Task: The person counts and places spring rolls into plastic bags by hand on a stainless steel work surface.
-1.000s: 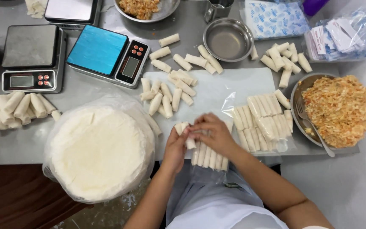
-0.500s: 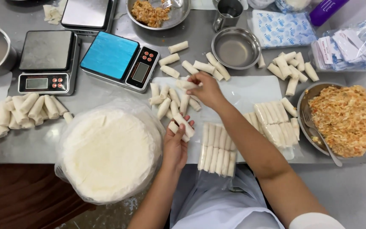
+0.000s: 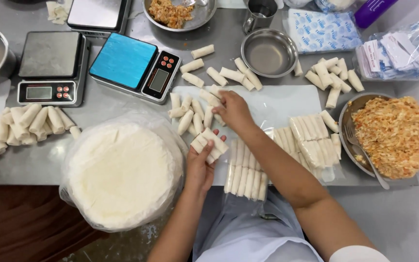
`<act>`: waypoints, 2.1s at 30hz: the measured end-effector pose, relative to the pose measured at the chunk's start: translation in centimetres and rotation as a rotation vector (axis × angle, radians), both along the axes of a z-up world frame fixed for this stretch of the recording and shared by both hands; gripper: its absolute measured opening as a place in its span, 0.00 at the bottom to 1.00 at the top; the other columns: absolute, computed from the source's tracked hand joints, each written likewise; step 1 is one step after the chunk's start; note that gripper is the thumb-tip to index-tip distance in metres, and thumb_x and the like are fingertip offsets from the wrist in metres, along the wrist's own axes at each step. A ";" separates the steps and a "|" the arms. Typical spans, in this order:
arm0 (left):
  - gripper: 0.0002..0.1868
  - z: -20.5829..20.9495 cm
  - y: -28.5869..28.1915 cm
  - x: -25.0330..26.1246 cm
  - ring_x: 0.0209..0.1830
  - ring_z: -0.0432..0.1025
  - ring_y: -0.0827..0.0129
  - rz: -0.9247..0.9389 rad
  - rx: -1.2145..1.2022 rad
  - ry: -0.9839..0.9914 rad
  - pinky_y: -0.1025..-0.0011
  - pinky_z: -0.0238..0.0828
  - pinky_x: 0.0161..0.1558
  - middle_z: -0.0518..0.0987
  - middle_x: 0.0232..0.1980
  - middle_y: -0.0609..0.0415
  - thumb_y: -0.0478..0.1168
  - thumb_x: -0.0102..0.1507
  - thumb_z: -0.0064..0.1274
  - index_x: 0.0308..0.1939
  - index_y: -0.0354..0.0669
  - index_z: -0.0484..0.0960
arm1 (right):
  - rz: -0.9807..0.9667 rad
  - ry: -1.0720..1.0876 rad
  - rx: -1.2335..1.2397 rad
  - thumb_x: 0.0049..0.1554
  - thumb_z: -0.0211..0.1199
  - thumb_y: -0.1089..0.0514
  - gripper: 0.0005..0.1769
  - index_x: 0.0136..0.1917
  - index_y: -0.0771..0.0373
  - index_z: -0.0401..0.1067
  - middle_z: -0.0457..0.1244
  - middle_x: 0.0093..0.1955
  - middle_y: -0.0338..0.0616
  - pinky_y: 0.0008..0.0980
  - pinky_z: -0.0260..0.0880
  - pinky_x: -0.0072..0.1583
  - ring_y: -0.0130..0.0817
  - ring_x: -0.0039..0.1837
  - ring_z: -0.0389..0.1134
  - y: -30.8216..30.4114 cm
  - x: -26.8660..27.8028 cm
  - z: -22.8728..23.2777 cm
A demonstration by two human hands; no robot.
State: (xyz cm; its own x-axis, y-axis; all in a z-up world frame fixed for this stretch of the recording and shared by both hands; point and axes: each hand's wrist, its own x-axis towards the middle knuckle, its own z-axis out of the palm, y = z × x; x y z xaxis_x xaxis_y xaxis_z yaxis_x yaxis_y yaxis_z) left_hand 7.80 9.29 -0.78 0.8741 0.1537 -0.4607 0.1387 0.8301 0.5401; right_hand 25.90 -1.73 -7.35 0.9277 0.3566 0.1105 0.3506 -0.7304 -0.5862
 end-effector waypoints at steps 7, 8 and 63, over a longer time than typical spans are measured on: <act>0.23 -2.5 0.3 1.7 0.54 0.78 0.48 0.074 0.160 -0.029 0.58 0.80 0.52 0.80 0.59 0.39 0.29 0.62 0.58 0.61 0.36 0.73 | 0.087 0.070 0.368 0.46 0.81 0.52 0.22 0.50 0.60 0.76 0.63 0.46 0.40 0.35 0.75 0.52 0.39 0.54 0.70 -2.8 -0.3 0.4; 0.23 -2.5 0.2 1.7 0.53 0.79 0.51 0.090 0.188 -0.039 0.61 0.80 0.51 0.81 0.57 0.41 0.29 0.62 0.59 0.60 0.37 0.74 | 0.071 0.195 0.440 0.51 0.77 0.55 0.19 0.53 0.61 0.76 0.65 0.47 0.40 0.34 0.76 0.53 0.35 0.54 0.69 -3.7 -1.3 1.0; 0.28 -1.5 -2.6 -1.1 0.75 0.56 0.57 -0.156 0.242 -0.260 0.52 0.51 0.75 0.64 0.74 0.45 0.47 0.73 0.40 0.74 0.40 0.56 | 0.100 0.394 1.144 0.47 0.74 0.74 0.64 0.84 0.50 0.39 0.57 0.76 0.51 0.43 0.71 0.67 0.37 0.72 0.60 -4.5 -17.2 -0.5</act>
